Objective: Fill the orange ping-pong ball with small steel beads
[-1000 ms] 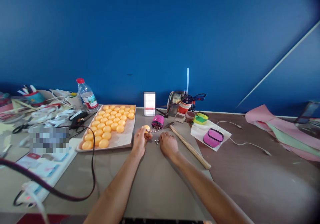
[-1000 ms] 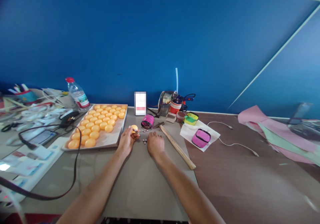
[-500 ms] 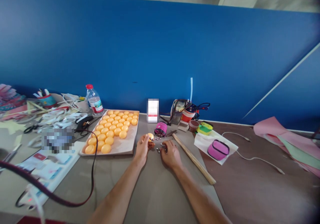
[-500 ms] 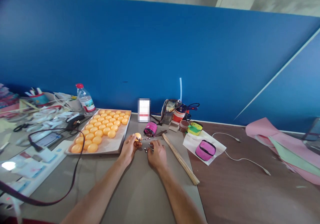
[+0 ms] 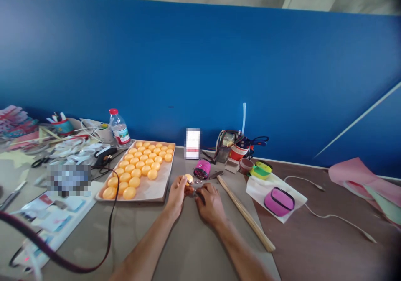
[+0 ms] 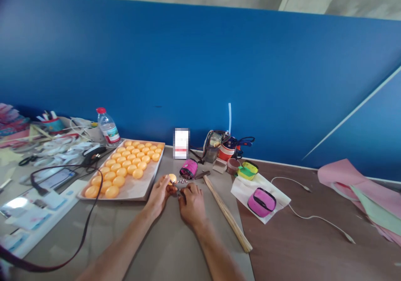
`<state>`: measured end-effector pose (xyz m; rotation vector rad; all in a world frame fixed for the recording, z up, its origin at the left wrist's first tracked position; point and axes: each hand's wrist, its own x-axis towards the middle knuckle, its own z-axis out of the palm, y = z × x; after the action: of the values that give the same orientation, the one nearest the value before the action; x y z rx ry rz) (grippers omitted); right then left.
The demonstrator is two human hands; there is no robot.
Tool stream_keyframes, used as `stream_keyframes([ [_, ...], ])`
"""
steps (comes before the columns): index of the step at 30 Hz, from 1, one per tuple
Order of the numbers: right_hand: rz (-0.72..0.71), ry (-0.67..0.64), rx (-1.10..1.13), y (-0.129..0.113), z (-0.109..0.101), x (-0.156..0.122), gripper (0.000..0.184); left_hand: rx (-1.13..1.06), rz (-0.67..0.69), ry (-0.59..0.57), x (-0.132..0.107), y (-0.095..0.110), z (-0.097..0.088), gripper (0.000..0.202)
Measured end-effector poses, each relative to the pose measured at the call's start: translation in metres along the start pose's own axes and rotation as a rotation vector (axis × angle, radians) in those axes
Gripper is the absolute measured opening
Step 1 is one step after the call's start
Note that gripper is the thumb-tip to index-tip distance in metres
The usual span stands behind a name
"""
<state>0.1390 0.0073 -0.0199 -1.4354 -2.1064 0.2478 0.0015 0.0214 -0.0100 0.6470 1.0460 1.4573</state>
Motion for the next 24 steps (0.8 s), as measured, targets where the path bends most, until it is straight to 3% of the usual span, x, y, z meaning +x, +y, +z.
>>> stream_keyframes([
  [7,0.061,0.042,-0.094,0.000,0.001,0.002,0.035,0.014,0.008,0.004,0.000,0.001,0.001,0.037],
  [17,0.134,0.019,-0.171,0.007,-0.001,0.005,0.013,0.072,0.035,-0.004,-0.001,0.000,0.001,0.038],
  [24,0.125,0.031,-0.138,0.012,0.002,0.007,0.020,0.085,0.020,-0.020,0.001,-0.004,-0.001,0.039],
])
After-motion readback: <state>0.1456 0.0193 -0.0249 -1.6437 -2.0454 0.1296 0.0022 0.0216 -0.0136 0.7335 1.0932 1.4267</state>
